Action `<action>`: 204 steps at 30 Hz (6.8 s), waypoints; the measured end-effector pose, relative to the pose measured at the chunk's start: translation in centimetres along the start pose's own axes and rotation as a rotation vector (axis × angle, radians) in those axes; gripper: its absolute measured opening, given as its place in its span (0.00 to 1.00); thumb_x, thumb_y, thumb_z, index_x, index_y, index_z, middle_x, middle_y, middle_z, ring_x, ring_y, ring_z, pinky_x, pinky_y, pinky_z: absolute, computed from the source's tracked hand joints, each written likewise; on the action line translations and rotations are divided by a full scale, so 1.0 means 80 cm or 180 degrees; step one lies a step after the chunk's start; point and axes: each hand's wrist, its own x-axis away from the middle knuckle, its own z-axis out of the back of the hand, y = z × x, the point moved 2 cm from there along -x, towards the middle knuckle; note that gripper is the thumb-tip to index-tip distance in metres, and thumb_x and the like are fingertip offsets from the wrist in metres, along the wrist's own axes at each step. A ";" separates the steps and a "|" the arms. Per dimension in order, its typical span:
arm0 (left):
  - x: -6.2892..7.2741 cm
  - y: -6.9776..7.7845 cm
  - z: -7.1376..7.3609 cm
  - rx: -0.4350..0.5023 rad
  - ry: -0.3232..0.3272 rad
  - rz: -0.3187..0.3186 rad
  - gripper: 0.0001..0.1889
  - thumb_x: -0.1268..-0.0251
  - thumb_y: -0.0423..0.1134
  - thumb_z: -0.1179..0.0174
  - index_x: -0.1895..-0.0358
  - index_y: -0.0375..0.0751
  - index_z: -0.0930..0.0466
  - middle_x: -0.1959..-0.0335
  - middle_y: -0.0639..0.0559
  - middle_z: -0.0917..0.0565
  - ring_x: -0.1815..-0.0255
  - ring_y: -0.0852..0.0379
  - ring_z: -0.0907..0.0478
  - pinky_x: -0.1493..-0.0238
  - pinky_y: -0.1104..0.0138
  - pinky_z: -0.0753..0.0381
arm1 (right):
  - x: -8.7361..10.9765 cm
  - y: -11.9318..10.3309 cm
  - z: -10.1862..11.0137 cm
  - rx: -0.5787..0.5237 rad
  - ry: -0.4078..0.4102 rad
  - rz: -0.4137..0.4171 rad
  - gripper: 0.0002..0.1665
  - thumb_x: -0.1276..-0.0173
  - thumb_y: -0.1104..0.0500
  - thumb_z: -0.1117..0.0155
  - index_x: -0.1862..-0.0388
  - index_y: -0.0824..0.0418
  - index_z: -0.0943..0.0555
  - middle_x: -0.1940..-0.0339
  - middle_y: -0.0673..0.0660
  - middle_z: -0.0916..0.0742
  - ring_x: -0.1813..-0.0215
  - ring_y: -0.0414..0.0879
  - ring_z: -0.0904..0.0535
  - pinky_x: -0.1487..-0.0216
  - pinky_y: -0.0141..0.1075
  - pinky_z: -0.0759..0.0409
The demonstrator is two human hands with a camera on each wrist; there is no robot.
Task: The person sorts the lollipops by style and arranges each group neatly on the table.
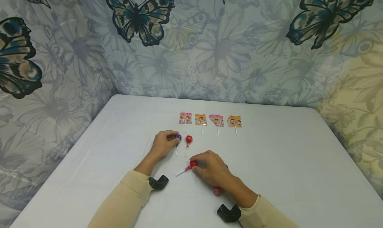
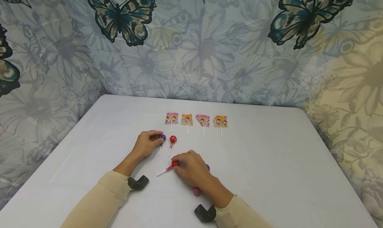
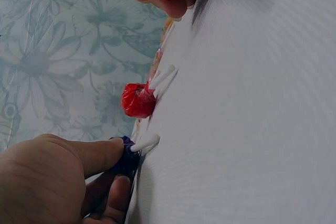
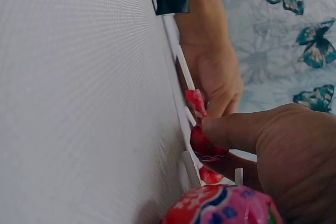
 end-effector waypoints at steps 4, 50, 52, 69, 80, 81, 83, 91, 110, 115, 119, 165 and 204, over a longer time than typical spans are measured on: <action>-0.001 -0.001 -0.001 -0.0026 -0.0026 0.0057 0.13 0.41 0.32 0.33 0.52 0.36 0.15 0.69 0.51 0.18 0.69 0.57 0.24 0.66 0.65 0.24 | 0.000 0.000 0.000 -0.0088 -0.0045 -0.0084 0.17 0.42 0.59 0.26 0.53 0.53 0.13 0.56 0.47 0.14 0.50 0.46 0.21 0.49 0.46 0.23; 0.002 0.003 0.002 -0.0009 -0.0056 0.0024 0.13 0.41 0.31 0.33 0.52 0.35 0.15 0.69 0.51 0.19 0.68 0.56 0.24 0.65 0.64 0.23 | -0.002 0.004 0.043 -0.1528 0.0452 -0.0047 0.18 0.38 0.66 0.31 0.48 0.60 0.19 0.61 0.50 0.13 0.59 0.44 0.18 0.53 0.41 0.20; 0.001 0.003 0.002 0.0005 -0.0057 0.0016 0.13 0.41 0.31 0.33 0.51 0.35 0.15 0.68 0.51 0.19 0.68 0.56 0.24 0.65 0.64 0.23 | -0.003 0.006 0.050 -0.1547 0.0504 -0.0050 0.17 0.38 0.66 0.31 0.50 0.60 0.18 0.61 0.49 0.13 0.59 0.44 0.18 0.53 0.42 0.20; 0.000 0.001 0.000 0.0008 -0.0059 0.0035 0.13 0.41 0.31 0.32 0.52 0.36 0.15 0.68 0.51 0.19 0.69 0.57 0.24 0.65 0.65 0.24 | -0.025 0.028 0.081 -0.1382 0.0659 -0.0071 0.15 0.39 0.65 0.30 0.52 0.62 0.16 0.60 0.52 0.13 0.57 0.48 0.16 0.53 0.46 0.20; -0.001 -0.002 0.000 -0.0030 -0.0049 0.0045 0.13 0.41 0.32 0.32 0.52 0.36 0.15 0.69 0.52 0.19 0.69 0.58 0.24 0.66 0.65 0.24 | -0.051 0.042 0.079 -0.1330 0.0495 -0.0304 0.15 0.39 0.63 0.29 0.52 0.64 0.16 0.60 0.55 0.13 0.57 0.50 0.16 0.57 0.40 0.18; -0.001 -0.003 0.000 -0.0029 -0.0043 0.0044 0.13 0.41 0.32 0.32 0.52 0.36 0.15 0.69 0.52 0.19 0.69 0.58 0.24 0.66 0.65 0.24 | -0.054 0.043 0.079 -0.1332 0.0469 -0.0358 0.15 0.39 0.63 0.29 0.52 0.63 0.16 0.60 0.55 0.13 0.57 0.50 0.16 0.56 0.40 0.18; -0.001 -0.003 -0.001 -0.0029 -0.0042 0.0047 0.13 0.42 0.32 0.32 0.52 0.36 0.15 0.69 0.51 0.19 0.69 0.58 0.24 0.66 0.65 0.24 | -0.059 0.046 0.079 -0.1342 0.0428 -0.0438 0.15 0.40 0.62 0.28 0.53 0.62 0.16 0.61 0.54 0.13 0.57 0.49 0.16 0.57 0.39 0.18; 0.000 -0.003 -0.001 -0.0020 -0.0050 0.0057 0.13 0.42 0.32 0.32 0.52 0.36 0.15 0.70 0.52 0.19 0.69 0.58 0.24 0.66 0.65 0.24 | -0.078 0.064 0.066 -0.1233 0.0159 -0.0442 0.12 0.41 0.62 0.28 0.57 0.61 0.15 0.64 0.51 0.13 0.61 0.46 0.17 0.58 0.40 0.20; 0.000 -0.002 -0.001 0.0014 -0.0040 0.0012 0.13 0.42 0.31 0.32 0.52 0.36 0.15 0.70 0.52 0.19 0.70 0.58 0.25 0.67 0.65 0.24 | -0.091 0.077 0.039 -0.0612 -0.0138 -0.0604 0.09 0.43 0.60 0.26 0.61 0.56 0.13 0.65 0.47 0.13 0.62 0.44 0.19 0.60 0.39 0.21; 0.001 -0.002 -0.001 0.0040 -0.0046 0.0008 0.13 0.42 0.31 0.32 0.53 0.36 0.15 0.69 0.52 0.19 0.70 0.58 0.25 0.66 0.65 0.24 | -0.090 0.076 0.037 -0.0548 -0.0130 -0.0695 0.09 0.43 0.59 0.26 0.62 0.54 0.12 0.66 0.46 0.14 0.63 0.44 0.21 0.61 0.39 0.22; 0.001 -0.002 -0.002 0.0066 -0.0049 0.0012 0.13 0.42 0.30 0.32 0.52 0.35 0.15 0.69 0.51 0.19 0.70 0.58 0.24 0.66 0.65 0.24 | -0.088 0.075 0.035 -0.0476 -0.0119 -0.0682 0.08 0.43 0.59 0.26 0.62 0.54 0.12 0.67 0.46 0.14 0.63 0.45 0.21 0.62 0.38 0.23; -0.003 -0.003 -0.003 0.0028 -0.0063 0.0021 0.13 0.42 0.31 0.32 0.53 0.36 0.15 0.69 0.52 0.19 0.69 0.57 0.24 0.66 0.65 0.24 | -0.019 0.046 0.119 -0.0708 0.0502 -0.0454 0.18 0.39 0.56 0.29 0.50 0.57 0.16 0.51 0.54 0.15 0.54 0.49 0.20 0.55 0.44 0.20; 0.002 0.002 0.000 -0.0002 -0.0061 0.0061 0.14 0.41 0.31 0.33 0.51 0.36 0.15 0.68 0.50 0.18 0.67 0.56 0.24 0.64 0.65 0.23 | 0.087 0.048 0.057 -0.0843 -0.0412 0.1409 0.17 0.42 0.65 0.28 0.53 0.53 0.14 0.51 0.45 0.17 0.50 0.42 0.24 0.51 0.37 0.23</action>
